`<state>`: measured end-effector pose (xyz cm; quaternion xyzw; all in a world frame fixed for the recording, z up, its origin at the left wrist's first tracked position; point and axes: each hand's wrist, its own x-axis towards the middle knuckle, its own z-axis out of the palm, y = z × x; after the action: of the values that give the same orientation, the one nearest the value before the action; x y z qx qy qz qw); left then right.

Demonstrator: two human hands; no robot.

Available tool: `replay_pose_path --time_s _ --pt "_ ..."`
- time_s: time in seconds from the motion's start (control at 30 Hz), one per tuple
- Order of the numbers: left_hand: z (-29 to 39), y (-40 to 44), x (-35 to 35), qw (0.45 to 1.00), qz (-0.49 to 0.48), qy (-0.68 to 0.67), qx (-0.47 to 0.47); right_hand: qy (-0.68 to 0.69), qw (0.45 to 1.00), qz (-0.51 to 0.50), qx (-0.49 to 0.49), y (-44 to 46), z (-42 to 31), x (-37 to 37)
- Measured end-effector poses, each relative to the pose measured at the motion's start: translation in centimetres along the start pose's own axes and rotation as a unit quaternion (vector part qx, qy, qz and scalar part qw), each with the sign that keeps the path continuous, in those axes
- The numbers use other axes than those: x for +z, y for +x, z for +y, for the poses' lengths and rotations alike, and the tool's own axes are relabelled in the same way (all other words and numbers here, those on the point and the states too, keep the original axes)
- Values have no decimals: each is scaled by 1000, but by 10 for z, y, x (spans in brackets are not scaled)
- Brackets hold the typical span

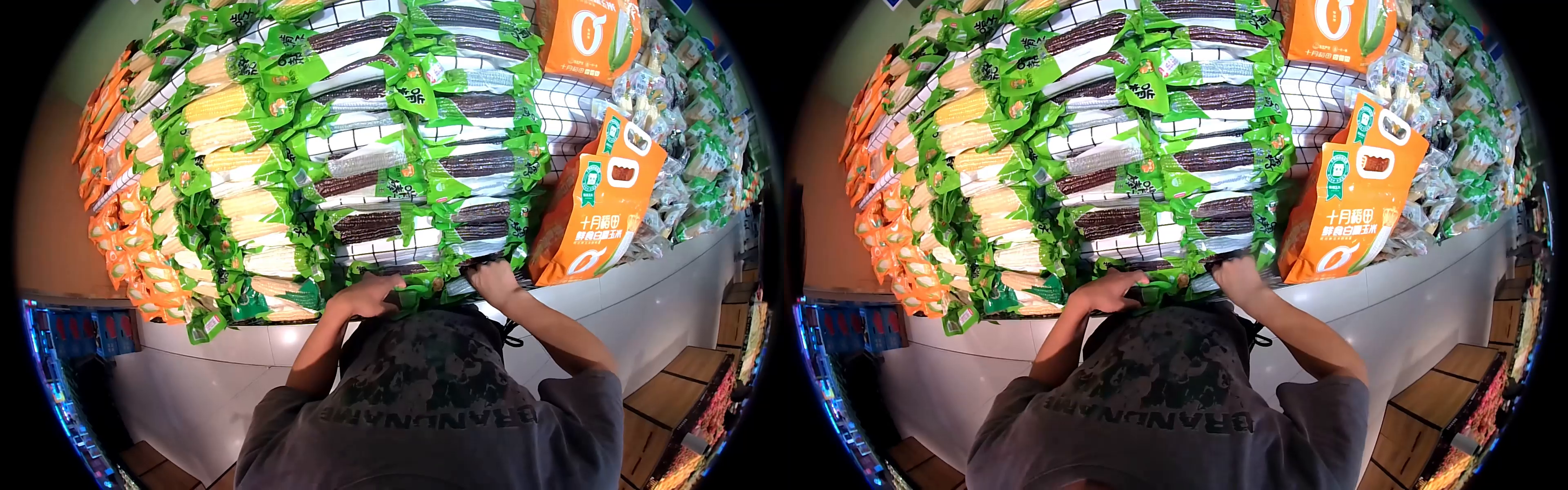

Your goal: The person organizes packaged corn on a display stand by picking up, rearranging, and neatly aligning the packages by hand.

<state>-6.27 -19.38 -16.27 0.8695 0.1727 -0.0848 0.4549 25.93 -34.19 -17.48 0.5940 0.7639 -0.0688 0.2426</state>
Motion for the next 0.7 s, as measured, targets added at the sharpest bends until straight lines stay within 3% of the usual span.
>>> replay_pose_path --time_s 0.07,0.13,0.2,0.27,0.3,0.33,0.37,0.43,0.57,0.67,0.7 --pt "-1 -3 -3 999 25 4 25 21 999 21 -26 0 8 7" --pt "15 -9 -15 998 9 -53 -23 21 998 17 -49 -3 15 3" --pt "14 -15 -14 996 19 -86 -34 33 985 152 -73 -6 18 2" --pt "8 -20 -11 994 68 -87 -7 40 985 141 -89 -5 27 1" --pt "27 -24 -26 985 38 -155 -72 39 979 167 -114 -4 30 -2" --pt "26 -25 -24 984 40 -157 -73 37 971 192 -139 -2 33 -5" --pt "23 -27 -22 975 103 -193 -43 36 971 191 -142 -1 36 -8" --pt "18 -27 -16 953 205 -222 15 47 988 37 -143 -10 40 -49" --pt "22 -34 -19 875 260 -409 2 149 982 30 -112 -17 45 -64" --pt "13 -43 -19 864 305 -400 33 262 961 -16 -86 -25 48 -92" --pt "17 -44 -21 839 322 -434 56 286 954 18 -87 -27 48 -96"
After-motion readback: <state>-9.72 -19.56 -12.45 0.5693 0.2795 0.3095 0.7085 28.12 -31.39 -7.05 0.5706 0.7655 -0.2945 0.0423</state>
